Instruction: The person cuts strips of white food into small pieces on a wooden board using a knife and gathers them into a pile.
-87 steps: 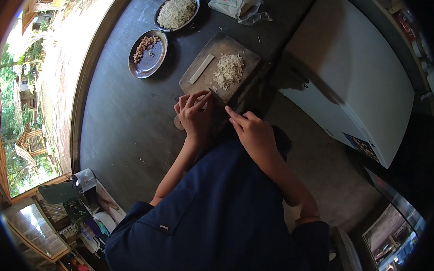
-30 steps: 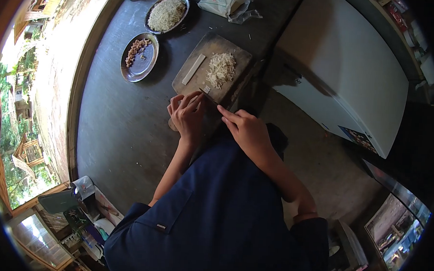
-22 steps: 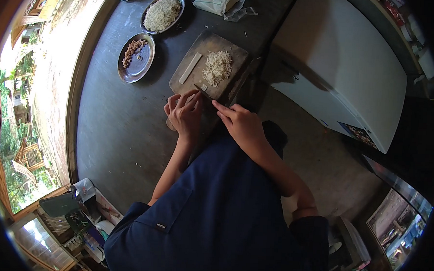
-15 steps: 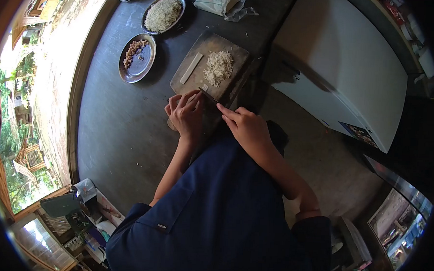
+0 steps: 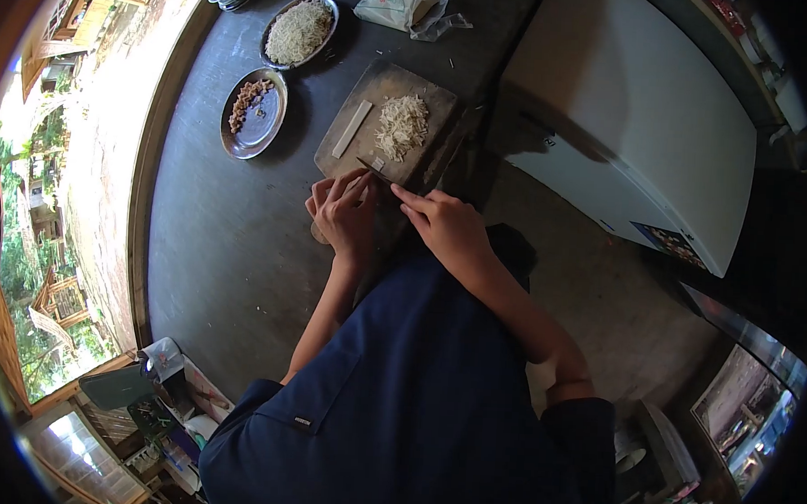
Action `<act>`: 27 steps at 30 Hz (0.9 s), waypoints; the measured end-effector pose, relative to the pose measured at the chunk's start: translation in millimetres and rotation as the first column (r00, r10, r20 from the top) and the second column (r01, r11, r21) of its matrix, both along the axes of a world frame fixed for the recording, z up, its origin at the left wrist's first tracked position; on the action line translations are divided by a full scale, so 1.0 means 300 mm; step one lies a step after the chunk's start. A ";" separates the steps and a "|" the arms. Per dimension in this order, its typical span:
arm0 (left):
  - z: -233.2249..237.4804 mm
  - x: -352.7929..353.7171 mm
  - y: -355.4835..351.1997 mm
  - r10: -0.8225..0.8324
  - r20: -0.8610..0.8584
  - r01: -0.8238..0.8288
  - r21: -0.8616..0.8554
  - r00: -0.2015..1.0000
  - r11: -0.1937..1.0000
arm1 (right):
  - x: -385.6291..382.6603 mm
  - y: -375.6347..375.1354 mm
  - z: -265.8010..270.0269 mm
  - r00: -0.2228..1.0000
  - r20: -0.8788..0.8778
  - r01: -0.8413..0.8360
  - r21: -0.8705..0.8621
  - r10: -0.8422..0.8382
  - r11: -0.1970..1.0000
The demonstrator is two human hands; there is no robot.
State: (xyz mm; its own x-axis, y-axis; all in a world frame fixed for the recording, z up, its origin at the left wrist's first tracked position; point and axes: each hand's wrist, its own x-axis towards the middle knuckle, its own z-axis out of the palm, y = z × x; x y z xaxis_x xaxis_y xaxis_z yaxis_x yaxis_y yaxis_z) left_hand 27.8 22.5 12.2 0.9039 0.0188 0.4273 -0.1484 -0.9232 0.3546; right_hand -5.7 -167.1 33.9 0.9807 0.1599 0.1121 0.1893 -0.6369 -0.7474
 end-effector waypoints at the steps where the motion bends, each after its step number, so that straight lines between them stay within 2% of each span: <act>1: -0.002 -0.002 -0.001 -0.003 0.002 0.003 0.001 1.000 1.000 | -0.003 -0.001 0.003 1.000 0.002 0.003 0.001 -0.003 1.000; 4: -0.001 0.008 0.010 -0.007 0.014 0.007 0.015 1.000 1.000 | -0.014 0.003 0.024 1.000 -0.005 -0.013 0.004 0.013 1.000; 7: 0.000 0.003 0.003 -0.014 -0.003 0.014 -0.020 1.000 1.000 | -0.051 -0.018 0.034 0.993 -0.122 0.013 0.009 -0.012 1.000; 12: 0.003 0.006 0.013 -0.016 -0.029 0.015 -0.027 0.999 1.000 | -0.006 0.006 0.000 0.999 -0.031 0.014 0.020 -0.013 1.000; 19: -0.007 0.001 0.015 -0.020 -0.013 0.020 -0.038 1.000 0.999 | -0.056 -0.003 0.040 0.995 -0.100 0.024 -0.026 -0.026 0.999; 27: -0.011 0.004 0.020 -0.016 -0.013 0.016 -0.002 1.000 1.000 | -0.031 0.017 0.037 0.999 -0.046 0.019 0.022 -0.018 1.000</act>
State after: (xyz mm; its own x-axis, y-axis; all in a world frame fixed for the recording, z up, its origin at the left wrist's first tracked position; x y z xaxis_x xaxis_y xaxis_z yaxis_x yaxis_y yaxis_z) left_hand 29.0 28.5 9.0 0.9097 0.0052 0.4153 -0.1586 -0.9199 0.3588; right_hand -15.1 -162.1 45.0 0.9877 0.1395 0.0703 0.1427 -0.6229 -0.7692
